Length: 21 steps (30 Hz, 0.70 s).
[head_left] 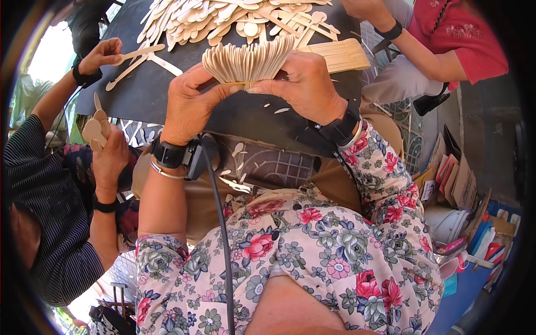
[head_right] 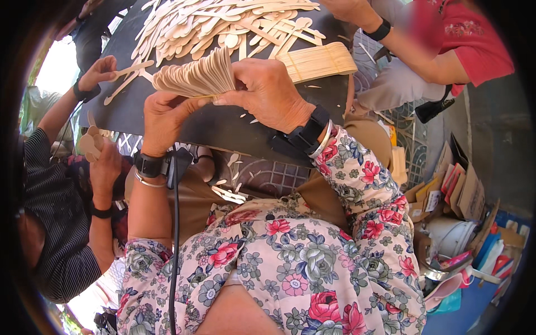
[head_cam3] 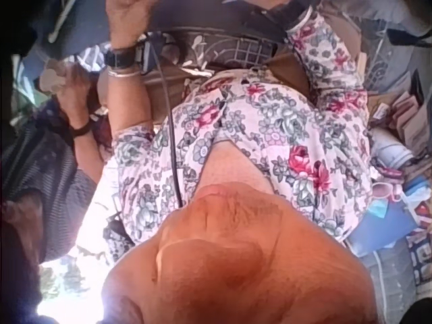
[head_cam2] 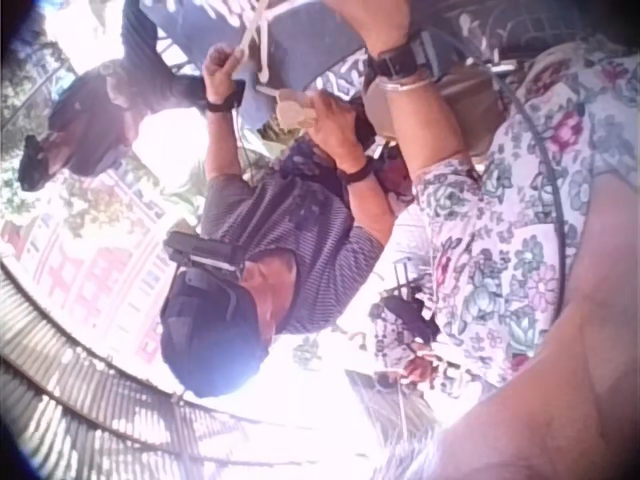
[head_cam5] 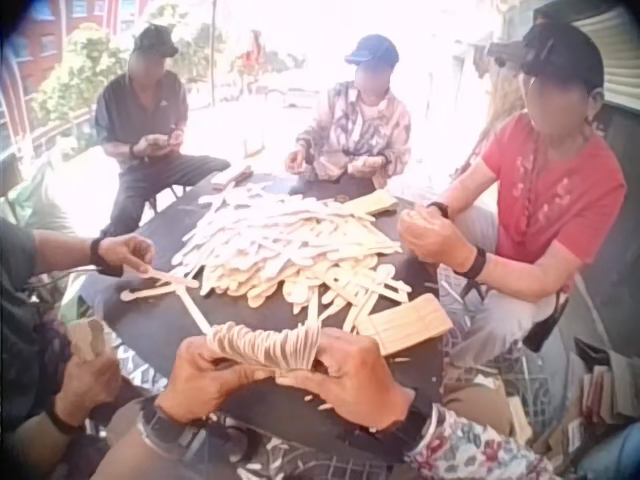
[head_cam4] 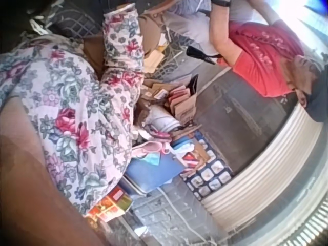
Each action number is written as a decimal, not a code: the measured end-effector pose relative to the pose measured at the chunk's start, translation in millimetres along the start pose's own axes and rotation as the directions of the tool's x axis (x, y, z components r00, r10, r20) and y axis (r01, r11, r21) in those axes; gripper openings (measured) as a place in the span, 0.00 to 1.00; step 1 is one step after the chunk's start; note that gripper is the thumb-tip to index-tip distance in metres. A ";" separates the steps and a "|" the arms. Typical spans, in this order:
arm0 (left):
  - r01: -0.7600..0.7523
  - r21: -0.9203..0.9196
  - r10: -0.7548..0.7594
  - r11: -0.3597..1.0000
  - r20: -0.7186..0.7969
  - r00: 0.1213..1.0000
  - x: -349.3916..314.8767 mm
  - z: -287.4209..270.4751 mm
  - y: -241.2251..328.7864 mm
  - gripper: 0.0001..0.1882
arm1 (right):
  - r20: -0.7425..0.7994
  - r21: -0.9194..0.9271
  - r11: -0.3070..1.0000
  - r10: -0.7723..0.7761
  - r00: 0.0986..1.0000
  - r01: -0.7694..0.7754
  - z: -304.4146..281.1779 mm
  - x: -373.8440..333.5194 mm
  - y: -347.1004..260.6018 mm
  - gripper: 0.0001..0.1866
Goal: The recorder bundles stacks of wooden spoons using rubber bands while sitting with others at a workshop table.
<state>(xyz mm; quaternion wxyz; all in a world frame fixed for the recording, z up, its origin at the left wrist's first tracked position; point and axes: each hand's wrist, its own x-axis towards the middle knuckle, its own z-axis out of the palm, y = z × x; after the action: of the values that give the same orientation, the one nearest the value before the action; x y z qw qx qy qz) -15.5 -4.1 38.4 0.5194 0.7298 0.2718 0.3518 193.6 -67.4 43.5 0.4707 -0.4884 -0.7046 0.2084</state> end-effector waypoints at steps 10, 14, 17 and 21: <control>0.022 0.035 -0.021 0.999 -0.041 0.999 -12.7 -1.4 -0.9 0.12 | 0.120 -0.015 1.000 -0.007 0.993 0.009 4.1 1.3 5.3 0.14; 0.075 0.188 -0.071 0.979 -0.030 0.997 -16.2 4.8 -6.1 0.12 | 0.141 0.055 0.998 0.011 0.990 -0.018 10.1 -7.6 18.8 0.13; 0.048 0.222 -0.045 0.974 -0.016 0.999 -16.8 1.8 -13.9 0.13 | 0.168 0.087 0.992 0.077 0.983 -0.093 9.7 -8.2 17.7 0.18; 0.005 0.241 0.004 0.971 -0.037 0.999 -17.0 1.6 -13.0 0.13 | 0.185 0.091 0.984 0.135 0.973 -0.154 6.3 -3.7 10.7 0.17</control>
<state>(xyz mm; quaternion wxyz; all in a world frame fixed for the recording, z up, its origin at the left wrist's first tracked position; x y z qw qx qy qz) -24.9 -13.9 21.8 0.4221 0.7807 0.3223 0.3293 193.7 -64.9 30.8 0.4141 -0.4925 -0.6946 0.3218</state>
